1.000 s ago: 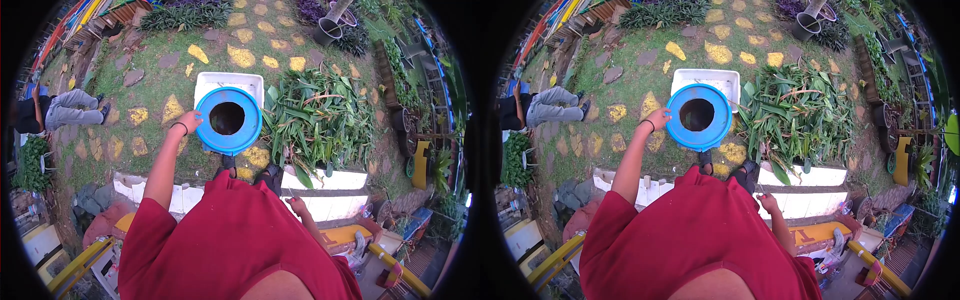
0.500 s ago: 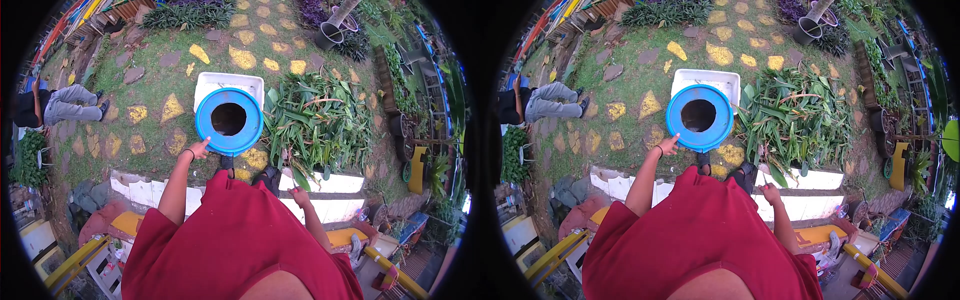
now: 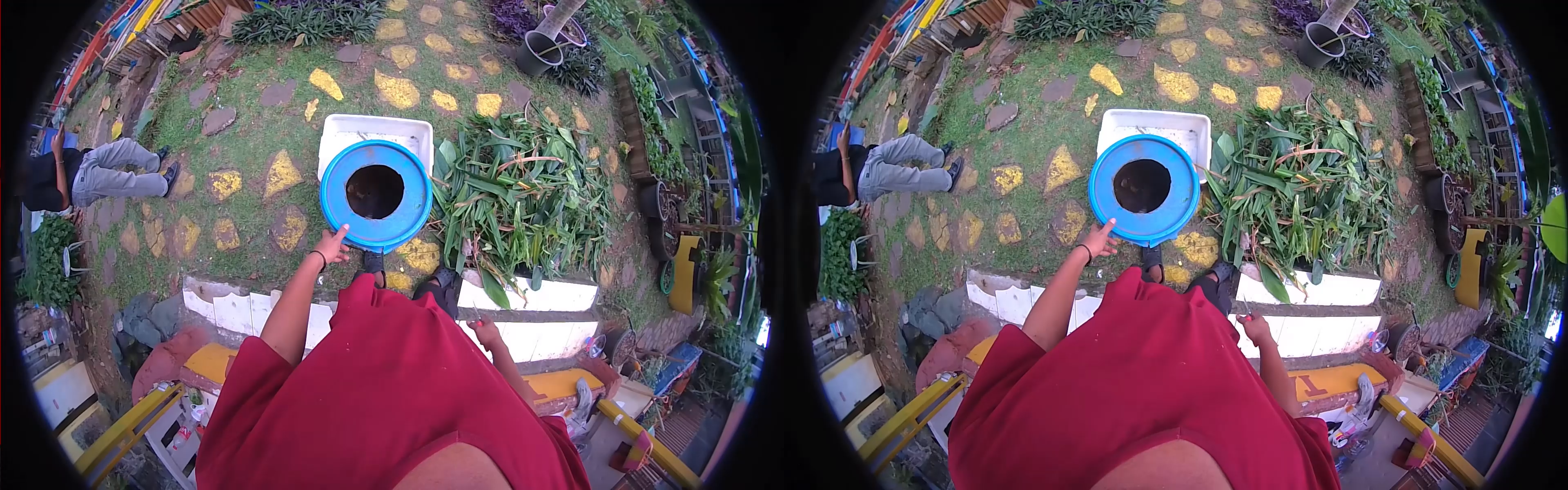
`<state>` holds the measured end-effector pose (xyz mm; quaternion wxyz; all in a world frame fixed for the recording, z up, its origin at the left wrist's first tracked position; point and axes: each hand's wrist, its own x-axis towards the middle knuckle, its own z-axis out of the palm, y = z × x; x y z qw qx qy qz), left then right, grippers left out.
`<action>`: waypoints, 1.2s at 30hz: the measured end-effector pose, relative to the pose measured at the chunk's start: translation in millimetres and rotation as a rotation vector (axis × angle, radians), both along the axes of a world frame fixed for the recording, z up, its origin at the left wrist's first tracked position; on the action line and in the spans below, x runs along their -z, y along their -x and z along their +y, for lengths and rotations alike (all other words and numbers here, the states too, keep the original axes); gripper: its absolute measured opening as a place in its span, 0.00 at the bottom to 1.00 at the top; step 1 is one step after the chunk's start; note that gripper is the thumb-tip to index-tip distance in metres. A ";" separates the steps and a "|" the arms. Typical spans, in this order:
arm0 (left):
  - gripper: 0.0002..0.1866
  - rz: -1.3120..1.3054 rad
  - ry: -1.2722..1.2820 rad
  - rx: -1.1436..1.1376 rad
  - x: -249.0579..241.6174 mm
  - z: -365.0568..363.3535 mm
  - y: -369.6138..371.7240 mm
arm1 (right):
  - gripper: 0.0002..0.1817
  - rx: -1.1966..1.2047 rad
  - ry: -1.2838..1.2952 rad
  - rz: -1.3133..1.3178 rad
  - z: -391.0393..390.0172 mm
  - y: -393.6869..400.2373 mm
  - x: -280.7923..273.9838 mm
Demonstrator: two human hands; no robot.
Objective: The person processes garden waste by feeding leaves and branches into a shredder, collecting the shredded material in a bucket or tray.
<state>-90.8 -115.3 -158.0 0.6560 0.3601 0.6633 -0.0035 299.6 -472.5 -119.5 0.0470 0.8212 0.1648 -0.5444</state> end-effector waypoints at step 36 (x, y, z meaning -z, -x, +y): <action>0.52 -0.099 0.065 -0.093 21.4 1.8 7.7 | 0.34 -0.092 -0.160 -0.135 20.9 -6.4 -2.9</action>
